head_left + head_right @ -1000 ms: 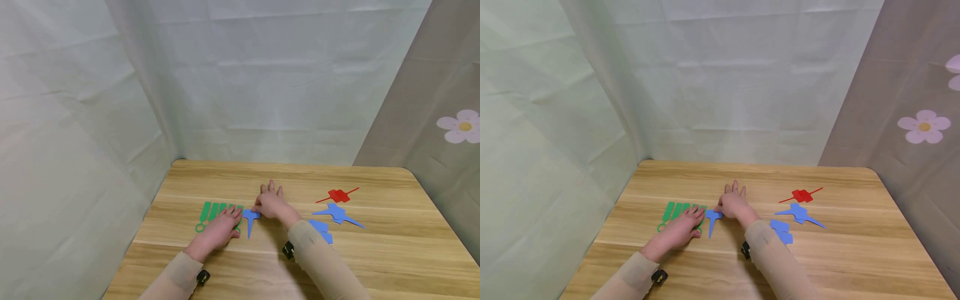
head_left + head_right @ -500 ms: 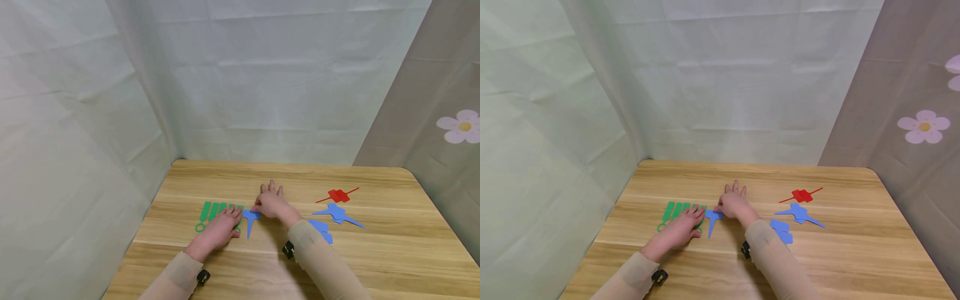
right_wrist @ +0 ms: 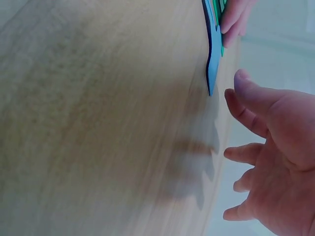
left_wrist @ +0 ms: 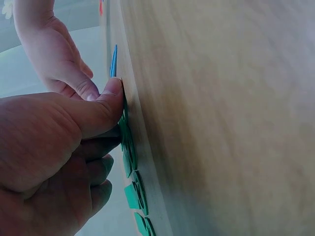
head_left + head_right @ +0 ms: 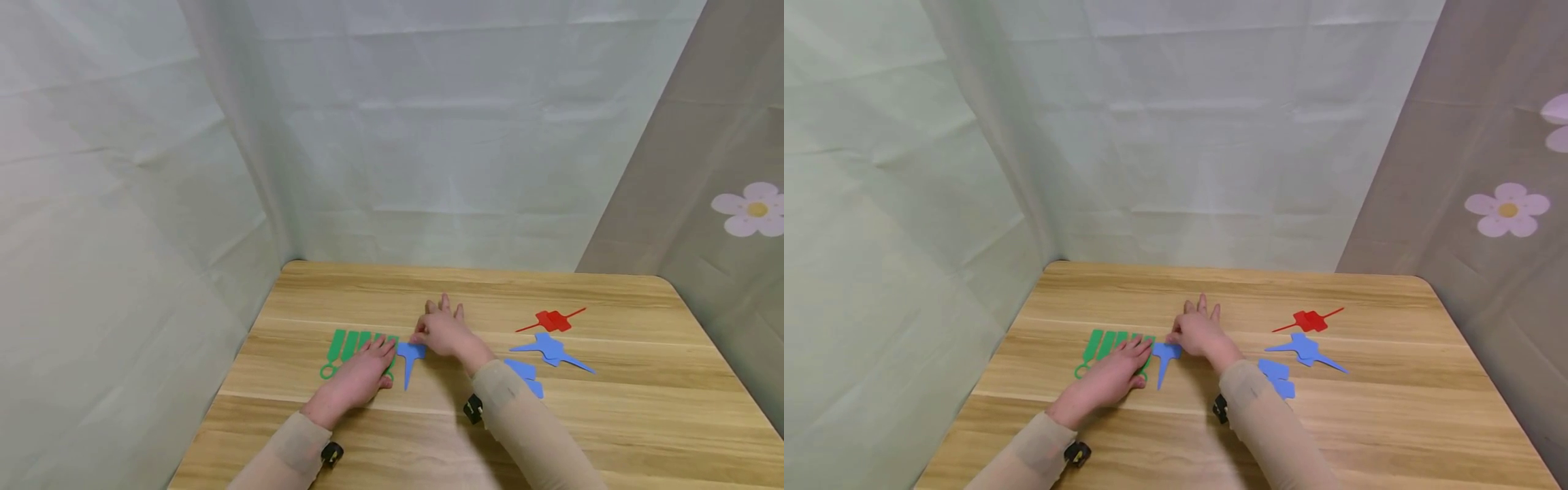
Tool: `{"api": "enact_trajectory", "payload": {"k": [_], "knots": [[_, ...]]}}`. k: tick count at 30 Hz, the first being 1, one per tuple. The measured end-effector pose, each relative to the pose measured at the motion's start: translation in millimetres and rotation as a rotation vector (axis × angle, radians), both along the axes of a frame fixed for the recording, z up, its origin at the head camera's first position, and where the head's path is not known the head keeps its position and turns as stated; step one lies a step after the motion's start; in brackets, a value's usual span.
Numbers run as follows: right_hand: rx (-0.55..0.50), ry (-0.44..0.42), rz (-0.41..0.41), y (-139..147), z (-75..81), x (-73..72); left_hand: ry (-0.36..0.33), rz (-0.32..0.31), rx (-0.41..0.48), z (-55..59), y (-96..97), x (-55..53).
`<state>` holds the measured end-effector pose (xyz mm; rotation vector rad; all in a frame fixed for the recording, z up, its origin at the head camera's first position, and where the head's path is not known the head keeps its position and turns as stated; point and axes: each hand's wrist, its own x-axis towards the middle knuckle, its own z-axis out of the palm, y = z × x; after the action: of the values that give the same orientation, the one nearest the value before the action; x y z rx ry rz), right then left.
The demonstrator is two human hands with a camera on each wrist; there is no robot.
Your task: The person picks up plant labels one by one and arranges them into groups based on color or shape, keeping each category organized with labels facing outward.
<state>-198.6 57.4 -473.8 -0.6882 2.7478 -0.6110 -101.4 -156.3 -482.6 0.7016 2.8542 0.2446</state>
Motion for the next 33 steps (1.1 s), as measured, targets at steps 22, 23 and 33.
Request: {"api": "enact_trajectory", "payload": {"k": [22,23,33], "knots": [[-0.012,-0.001,0.027,2.6,6.1,-3.3,0.021,-0.047,0.039,6.2,-8.4,-1.3],[-0.013,-0.002,0.026,2.7,6.4,-3.4,0.024,-0.047,0.044,5.8,-8.7,-1.8],[-0.009,0.020,0.009,10.3,10.1,-4.3,0.048,-0.053,0.088,1.5,-8.4,-3.8]]}}
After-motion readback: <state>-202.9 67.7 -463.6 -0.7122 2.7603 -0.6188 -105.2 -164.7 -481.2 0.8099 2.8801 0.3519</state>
